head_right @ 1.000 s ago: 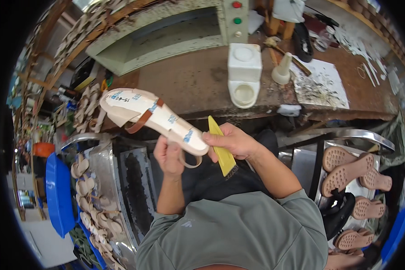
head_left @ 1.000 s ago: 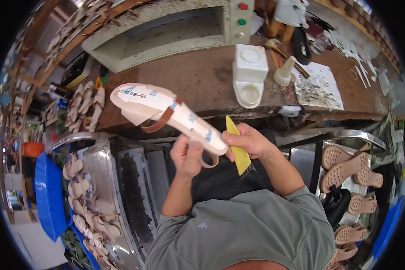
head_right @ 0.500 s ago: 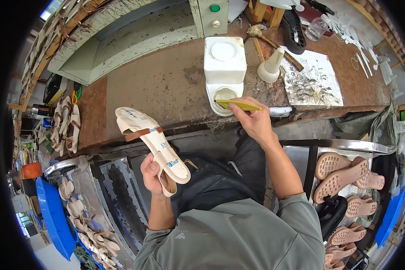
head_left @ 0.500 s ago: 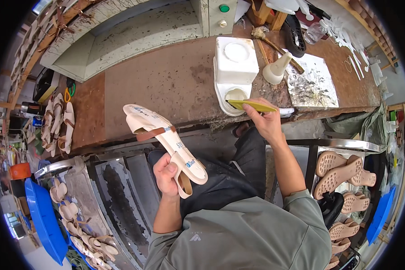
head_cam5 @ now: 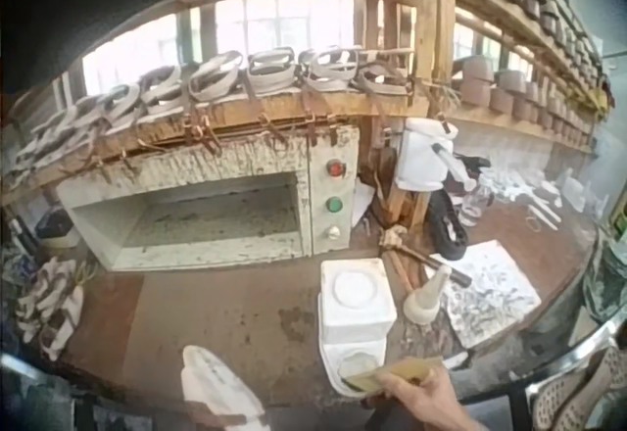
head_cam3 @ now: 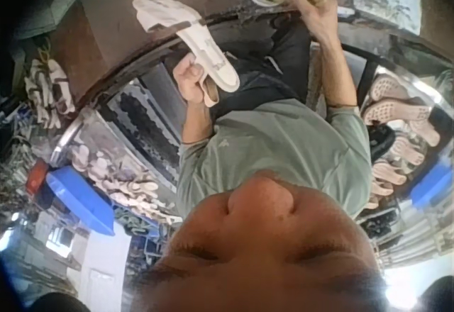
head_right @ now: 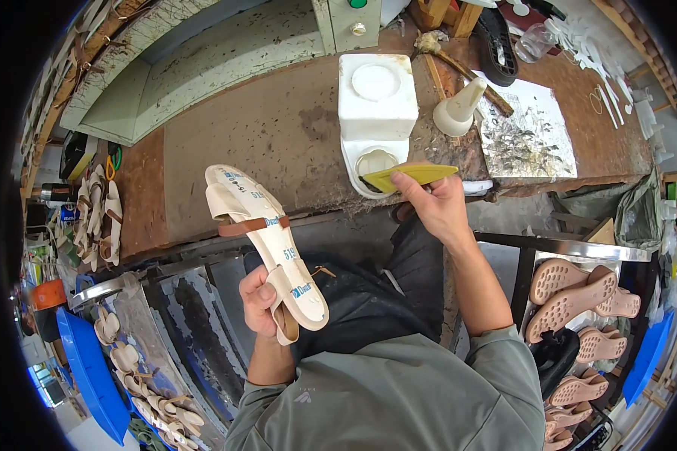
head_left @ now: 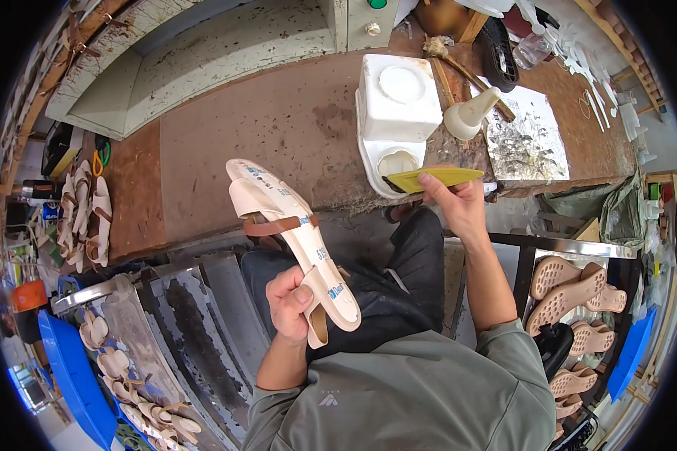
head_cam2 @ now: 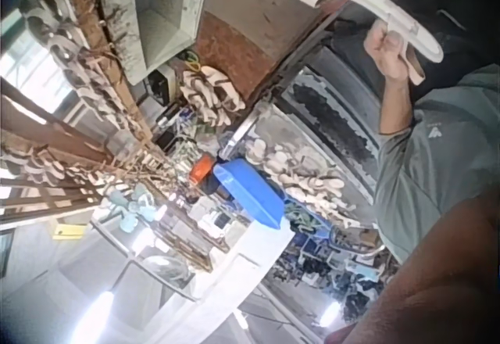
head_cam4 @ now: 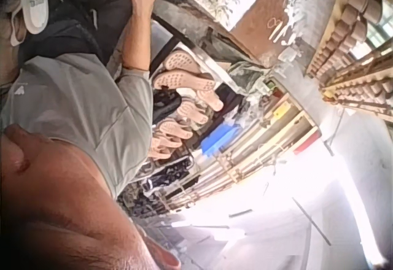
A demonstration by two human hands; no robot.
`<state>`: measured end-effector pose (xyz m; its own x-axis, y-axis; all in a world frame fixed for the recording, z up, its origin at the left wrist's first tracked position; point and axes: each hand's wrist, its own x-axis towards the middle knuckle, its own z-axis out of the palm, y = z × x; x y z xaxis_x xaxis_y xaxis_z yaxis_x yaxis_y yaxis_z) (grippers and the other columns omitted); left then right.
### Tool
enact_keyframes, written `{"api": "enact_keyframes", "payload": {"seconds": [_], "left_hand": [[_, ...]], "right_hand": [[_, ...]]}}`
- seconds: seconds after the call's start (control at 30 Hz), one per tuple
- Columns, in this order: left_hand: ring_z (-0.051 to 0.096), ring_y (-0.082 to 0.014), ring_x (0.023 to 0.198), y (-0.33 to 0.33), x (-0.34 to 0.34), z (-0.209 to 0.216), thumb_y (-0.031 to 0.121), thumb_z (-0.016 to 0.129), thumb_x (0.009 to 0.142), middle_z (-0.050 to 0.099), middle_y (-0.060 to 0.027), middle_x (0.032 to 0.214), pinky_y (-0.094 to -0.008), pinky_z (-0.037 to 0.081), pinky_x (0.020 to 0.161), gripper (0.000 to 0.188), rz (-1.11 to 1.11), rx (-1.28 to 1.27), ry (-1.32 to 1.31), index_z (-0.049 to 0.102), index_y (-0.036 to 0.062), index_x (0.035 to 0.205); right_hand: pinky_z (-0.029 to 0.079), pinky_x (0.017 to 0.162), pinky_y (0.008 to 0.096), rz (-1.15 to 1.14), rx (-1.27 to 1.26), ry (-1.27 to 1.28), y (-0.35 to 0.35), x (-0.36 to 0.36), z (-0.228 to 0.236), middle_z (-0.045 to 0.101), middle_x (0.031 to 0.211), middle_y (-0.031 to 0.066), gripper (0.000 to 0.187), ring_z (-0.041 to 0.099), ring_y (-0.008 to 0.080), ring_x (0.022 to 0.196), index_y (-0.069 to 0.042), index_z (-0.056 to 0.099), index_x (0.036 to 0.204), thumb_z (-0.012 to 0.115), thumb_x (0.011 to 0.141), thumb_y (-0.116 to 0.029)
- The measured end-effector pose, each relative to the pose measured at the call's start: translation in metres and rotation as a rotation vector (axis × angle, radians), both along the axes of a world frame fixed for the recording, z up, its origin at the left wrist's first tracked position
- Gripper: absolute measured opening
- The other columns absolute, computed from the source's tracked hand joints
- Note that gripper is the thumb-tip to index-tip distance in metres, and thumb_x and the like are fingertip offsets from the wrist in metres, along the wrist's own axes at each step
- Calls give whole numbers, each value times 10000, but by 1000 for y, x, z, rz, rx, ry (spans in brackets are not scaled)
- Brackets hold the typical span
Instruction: The person applies glue to the sole and strap attachment points of several beige sandals using a yellow brush. They repeatedly dip the brush into a white container and spread the adhesive on the footwear, handling each sandal individually before placing it on a nearby metal tray.
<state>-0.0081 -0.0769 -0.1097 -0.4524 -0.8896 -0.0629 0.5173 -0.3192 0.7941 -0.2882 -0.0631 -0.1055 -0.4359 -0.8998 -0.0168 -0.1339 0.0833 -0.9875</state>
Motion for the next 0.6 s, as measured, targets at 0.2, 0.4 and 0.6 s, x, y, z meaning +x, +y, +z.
{"api": "enact_keyframes", "payload": {"seconds": [0.2, 0.4, 0.6], "left_hand": [[602, -203, 640, 14, -1, 36, 255, 554, 794, 631, -192, 781, -290, 476, 589, 372, -55, -12, -30, 572, -116, 805], [547, -134, 535, 30, 0, 72, 243, 485, 858, 623, -125, 690, -251, 403, 474, 350, -162, -241, 19, 574, -82, 764], [502, -135, 473, 45, 6, 92, 231, 483, 857, 574, -105, 606, -266, 378, 434, 344, -139, -420, 40, 569, -85, 751]], "right_hand": [[456, 494, 244, 73, -264, -333, 28, 40, 50, 624, 738, 100, 147, 557, 125, 552, 76, 599, 885, 614, 819, -54], [501, 586, 313, 232, -781, 15, 27, 90, 76, 630, 758, 158, 169, 606, 224, 620, 63, 592, 928, 625, 786, -23], [488, 570, 311, 301, -890, 77, 38, 108, 84, 636, 766, 162, 167, 624, 236, 645, 50, 589, 910, 645, 761, -3]]}}
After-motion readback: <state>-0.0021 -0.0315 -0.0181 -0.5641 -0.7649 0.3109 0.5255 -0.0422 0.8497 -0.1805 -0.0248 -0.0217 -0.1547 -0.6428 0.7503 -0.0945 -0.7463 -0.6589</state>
